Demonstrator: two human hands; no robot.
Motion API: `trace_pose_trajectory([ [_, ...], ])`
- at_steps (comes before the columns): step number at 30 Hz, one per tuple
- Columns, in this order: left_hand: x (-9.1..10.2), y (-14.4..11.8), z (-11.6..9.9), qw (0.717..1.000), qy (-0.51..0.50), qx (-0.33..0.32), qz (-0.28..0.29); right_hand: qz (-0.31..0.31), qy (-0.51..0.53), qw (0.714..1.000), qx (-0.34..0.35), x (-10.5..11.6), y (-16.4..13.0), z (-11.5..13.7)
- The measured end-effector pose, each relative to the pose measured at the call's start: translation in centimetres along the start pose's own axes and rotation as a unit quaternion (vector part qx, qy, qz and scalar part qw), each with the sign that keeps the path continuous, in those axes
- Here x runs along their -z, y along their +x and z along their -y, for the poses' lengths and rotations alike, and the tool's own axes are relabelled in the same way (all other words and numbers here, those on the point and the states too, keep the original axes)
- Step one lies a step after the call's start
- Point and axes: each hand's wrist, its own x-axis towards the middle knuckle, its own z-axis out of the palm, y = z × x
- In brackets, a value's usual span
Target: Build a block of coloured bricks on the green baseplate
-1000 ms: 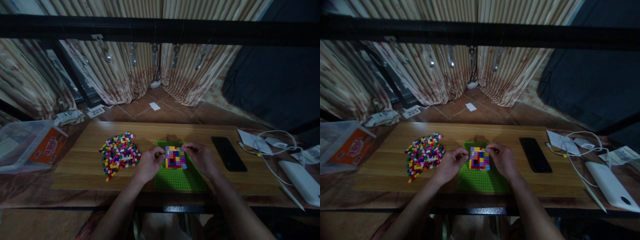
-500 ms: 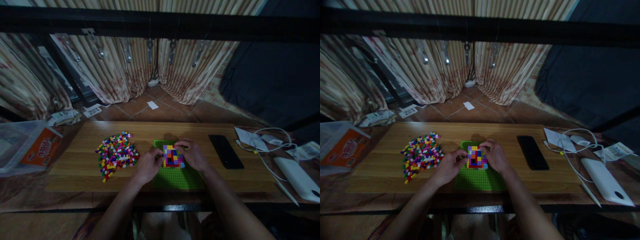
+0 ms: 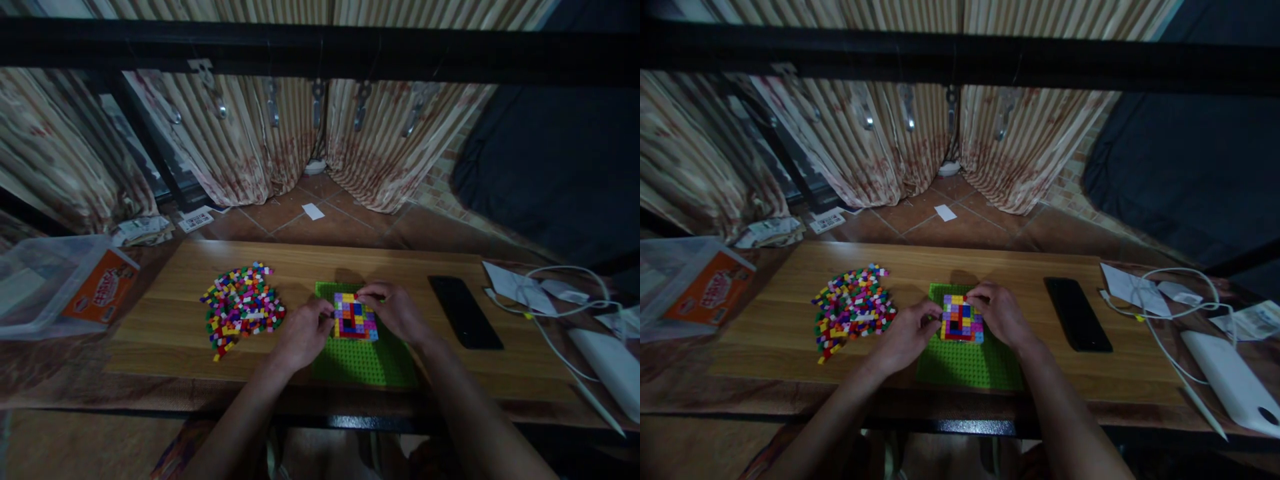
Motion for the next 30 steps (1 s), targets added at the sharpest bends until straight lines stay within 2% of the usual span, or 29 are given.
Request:
trace_pose_trajectory([
  [6, -0.1, -0.1, 0.0, 1.0, -0.009, 0.006, -0.004, 0.006, -0.008, 1.0, -0.014, -0.3, 0.0, -0.2],
  [16, -0.2, -0.5, -0.1, 1.0, 0.024, 0.012, -0.013, -0.006, 0.007, 0.999, -0.047, -0.6, -0.4, -2.4],
  [19, 0.9, -0.6, 0.6, 0.998, 0.056, 0.023, -0.031, 0.004, 0.002, 0.998, -0.061, -0.6, -0.3, -2.9],
  [24, 4.2, -0.9, 3.1, 0.982, 0.171, 0.049, -0.071, -0.001, -0.036, 0.998, -0.061, -0.2, -0.7, -3.0],
  [27, 5.5, -0.9, 4.4, 0.978, 0.189, 0.051, -0.066, -0.016, -0.045, 0.998, -0.036, 0.3, -1.0, -2.7],
  [30, 5.8, -0.9, 4.9, 0.978, 0.198, 0.045, -0.054, -0.034, -0.056, 0.998, -0.025, 0.7, -1.1, -2.5],
])
